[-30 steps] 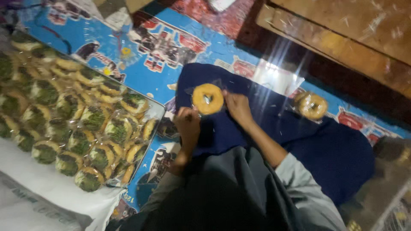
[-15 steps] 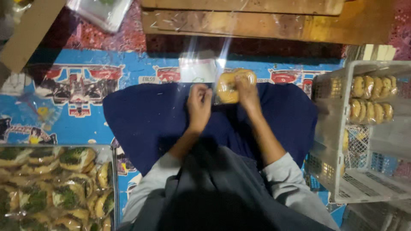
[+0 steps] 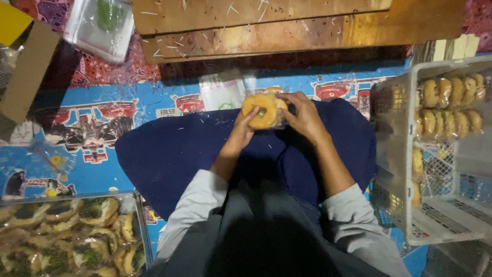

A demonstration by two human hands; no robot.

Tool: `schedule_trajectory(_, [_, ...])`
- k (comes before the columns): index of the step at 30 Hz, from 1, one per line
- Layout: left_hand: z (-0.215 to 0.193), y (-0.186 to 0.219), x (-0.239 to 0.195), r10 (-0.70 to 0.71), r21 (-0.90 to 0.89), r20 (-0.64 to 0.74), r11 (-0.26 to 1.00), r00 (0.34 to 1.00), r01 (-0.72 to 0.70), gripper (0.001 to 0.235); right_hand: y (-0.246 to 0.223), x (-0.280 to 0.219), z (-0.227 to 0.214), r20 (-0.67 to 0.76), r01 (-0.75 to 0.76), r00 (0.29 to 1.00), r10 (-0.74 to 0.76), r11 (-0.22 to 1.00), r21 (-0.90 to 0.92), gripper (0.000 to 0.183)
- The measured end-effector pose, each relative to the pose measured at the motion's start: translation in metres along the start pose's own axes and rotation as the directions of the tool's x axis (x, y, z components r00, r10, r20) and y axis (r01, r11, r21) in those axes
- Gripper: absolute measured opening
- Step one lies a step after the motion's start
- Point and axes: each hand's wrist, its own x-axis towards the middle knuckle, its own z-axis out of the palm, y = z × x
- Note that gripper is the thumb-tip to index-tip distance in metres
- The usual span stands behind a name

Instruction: The person sits on a mat and repeatedly picks up ring-shaped pastries, places them into clear plastic bags, and seals them. The packaged pastries are then placed into a white plastic crate. The person handles the pastries one at a time in a repetitive sequence.

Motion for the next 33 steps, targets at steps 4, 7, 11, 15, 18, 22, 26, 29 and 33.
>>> schedule_trajectory(4, [0.009,0.018,-0.022,0.016,-0.028,0.057,0.999,0.998,-0.015,0.058,-0.039,0.015,-0.017,-0.038,-0.022,0.999,0.02,0.998,-0.053,0.015])
schedule_trajectory(7, [0.007,0.024,-0.032,0.045,-0.006,0.055,0.999,0.997,-0.045,0.057,-0.016,0.026,-0.031,-0.203,-0.137,0.97,0.135,0.991,0.003,0.012])
schedule_trajectory(11, [0.009,0.019,-0.026,0.043,0.021,-0.01,0.999,0.999,-0.043,0.059,0.08,0.021,-0.049,-0.477,-0.08,0.878,-0.04,0.97,-0.228,0.031])
schedule_trajectory(15, [0.027,0.007,0.003,0.12,0.27,-0.053,0.957,0.991,-0.101,0.059,0.151,0.016,0.016,-0.218,-0.353,0.929,0.298,0.889,-0.29,0.039])
schedule_trajectory(18, [0.037,-0.005,0.018,0.318,0.837,-0.081,0.536,0.945,-0.109,0.051,0.164,0.023,0.084,0.218,-0.153,0.945,0.245,0.917,-0.368,0.063])
schedule_trajectory(22, [0.032,-0.016,0.032,0.254,0.683,-0.16,0.726,0.954,-0.079,0.052,0.156,0.036,0.1,0.172,-0.581,0.8,0.575,0.814,-0.018,0.076])
schedule_trajectory(26, [-0.003,0.002,0.017,0.116,0.388,-0.154,0.921,0.981,-0.048,0.056,0.099,0.024,0.076,0.058,-0.557,0.83,0.554,0.82,0.132,0.067])
schedule_trajectory(29, [-0.012,0.013,0.005,0.038,0.049,-0.032,0.998,0.999,-0.036,0.061,0.052,0.012,0.043,-0.031,-0.397,0.904,0.427,0.864,0.31,0.046])
schedule_trajectory(33, [-0.003,0.033,-0.017,0.006,-0.215,0.12,0.976,0.993,0.021,0.067,0.006,0.014,-0.013,-0.135,-0.102,0.976,0.169,0.91,0.401,0.041])
